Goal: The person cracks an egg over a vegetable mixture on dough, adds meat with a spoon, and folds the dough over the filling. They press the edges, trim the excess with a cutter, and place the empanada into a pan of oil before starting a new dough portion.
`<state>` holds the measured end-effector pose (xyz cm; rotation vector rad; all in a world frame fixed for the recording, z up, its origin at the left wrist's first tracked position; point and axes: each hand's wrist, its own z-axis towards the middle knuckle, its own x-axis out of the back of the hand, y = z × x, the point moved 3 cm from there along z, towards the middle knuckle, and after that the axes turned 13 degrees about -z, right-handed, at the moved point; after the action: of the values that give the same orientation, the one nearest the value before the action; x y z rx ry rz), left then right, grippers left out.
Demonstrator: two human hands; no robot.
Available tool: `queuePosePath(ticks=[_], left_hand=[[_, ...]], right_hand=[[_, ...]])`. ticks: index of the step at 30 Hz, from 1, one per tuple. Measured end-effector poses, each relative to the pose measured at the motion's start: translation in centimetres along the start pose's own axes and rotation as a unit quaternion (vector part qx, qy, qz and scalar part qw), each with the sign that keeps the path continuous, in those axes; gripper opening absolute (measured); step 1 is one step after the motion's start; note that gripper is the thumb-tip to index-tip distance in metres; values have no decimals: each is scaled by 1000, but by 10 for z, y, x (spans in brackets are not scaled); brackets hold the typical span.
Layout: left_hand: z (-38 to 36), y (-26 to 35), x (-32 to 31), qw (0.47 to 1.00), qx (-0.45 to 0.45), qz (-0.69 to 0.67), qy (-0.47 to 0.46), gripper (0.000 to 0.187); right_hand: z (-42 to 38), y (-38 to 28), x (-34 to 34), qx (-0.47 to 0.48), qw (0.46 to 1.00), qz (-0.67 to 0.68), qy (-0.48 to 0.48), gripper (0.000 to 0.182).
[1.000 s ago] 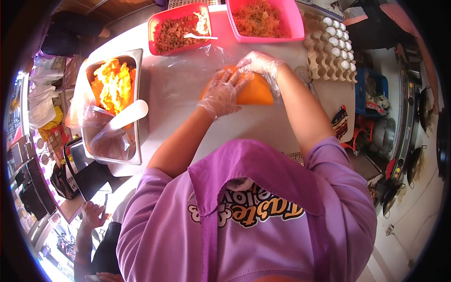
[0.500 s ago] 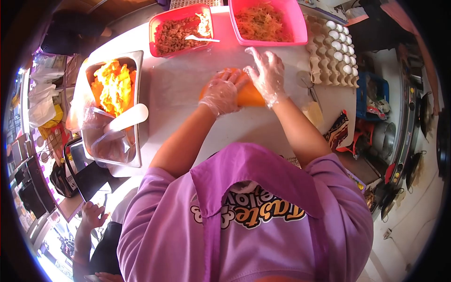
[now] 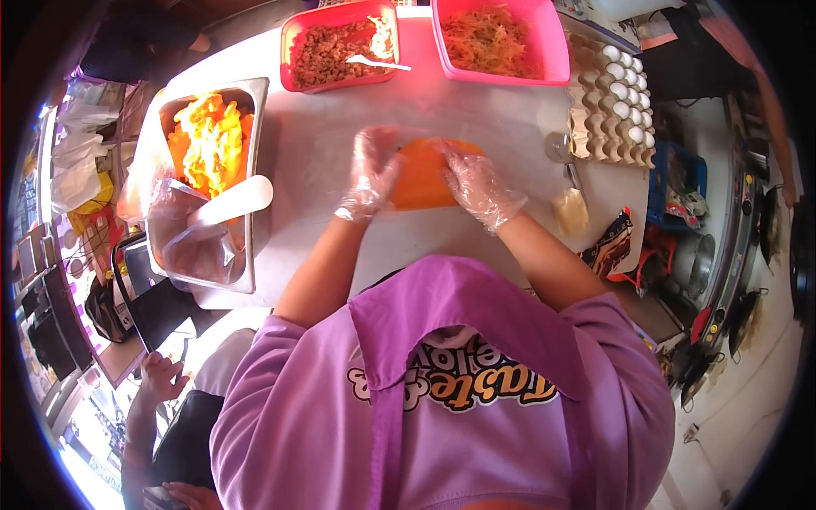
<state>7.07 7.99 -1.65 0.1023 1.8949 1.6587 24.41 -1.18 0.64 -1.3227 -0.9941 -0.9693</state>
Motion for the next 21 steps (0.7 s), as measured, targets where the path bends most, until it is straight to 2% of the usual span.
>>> queuePosePath(ticks=[1, 2, 3, 4, 5, 6, 8, 9, 11, 12, 13, 14, 15, 16, 17, 18, 19, 21], left_hand=[[5, 13, 11, 994, -72, 82, 34, 48], [5, 25, 21, 977, -97, 175, 67, 50], [5, 38, 32, 960, -58, 259, 88, 50], [1, 45, 43, 901, -63, 414, 115, 53], [-2, 50, 52, 815, -66, 558, 139, 57], [-4, 53, 56, 815, -68, 558, 139, 57], [-11, 51, 74, 787, 105, 568, 218, 70], [-12, 41, 90, 787, 104, 568, 218, 70], [-15, 10, 121, 846, 8, 480, 232, 67], [-10, 30, 114, 846, 8, 480, 232, 67], [-1, 58, 98, 868, 177, 436, 157, 60], [-1, 71, 87, 859, 338, 377, 77, 54], [-2, 74, 87, 861, 335, 376, 76, 54], [-5, 75, 87, 909, 338, 232, 69, 47], [-8, 76, 89, 937, 335, 83, 59, 42], [-8, 75, 89, 920, 361, -112, 101, 34], [-4, 77, 90, 921, 359, -112, 100, 34], [2, 88, 75, 838, 437, -321, -51, 40]], right_hand=[[0, -1, 2, -3, 1000, -2, 1, 53], [1, -2, 3, -2, 1000, -13, -4, 52], [1, -2, 4, 0, 1000, -24, -10, 51], [0, -3, 5, -1, 1000, -25, -9, 51], [0, -4, 6, 1, 1000, -11, 2, 51], [1, -5, 7, 3, 1000, 4, 14, 51], [1, -3, 3, 15, 999, 24, 29, 52], [2, -2, 1, 27, 998, 44, 44, 52], [1, 1, -3, 25, 998, 41, 36, 52], [1, 2, -5, 24, 999, 37, 27, 53], [-1, -1, 0, 24, 999, 36, 27, 53], [-1, -7, 9, 3, 1000, 1, -15, 52], [1, -8, 13, -16, 998, -35, -55, 52], [2, -7, 12, -15, 998, -37, -55, 52], [0, -7, 11, -4, 999, -17, -29, 51], [1, -7, 12, 8, 1000, 2, -1, 51], [2, -6, 11, 8, 1000, 1, 0, 51], [1, -7, 10, 11, 1000, 19, 8, 50]])
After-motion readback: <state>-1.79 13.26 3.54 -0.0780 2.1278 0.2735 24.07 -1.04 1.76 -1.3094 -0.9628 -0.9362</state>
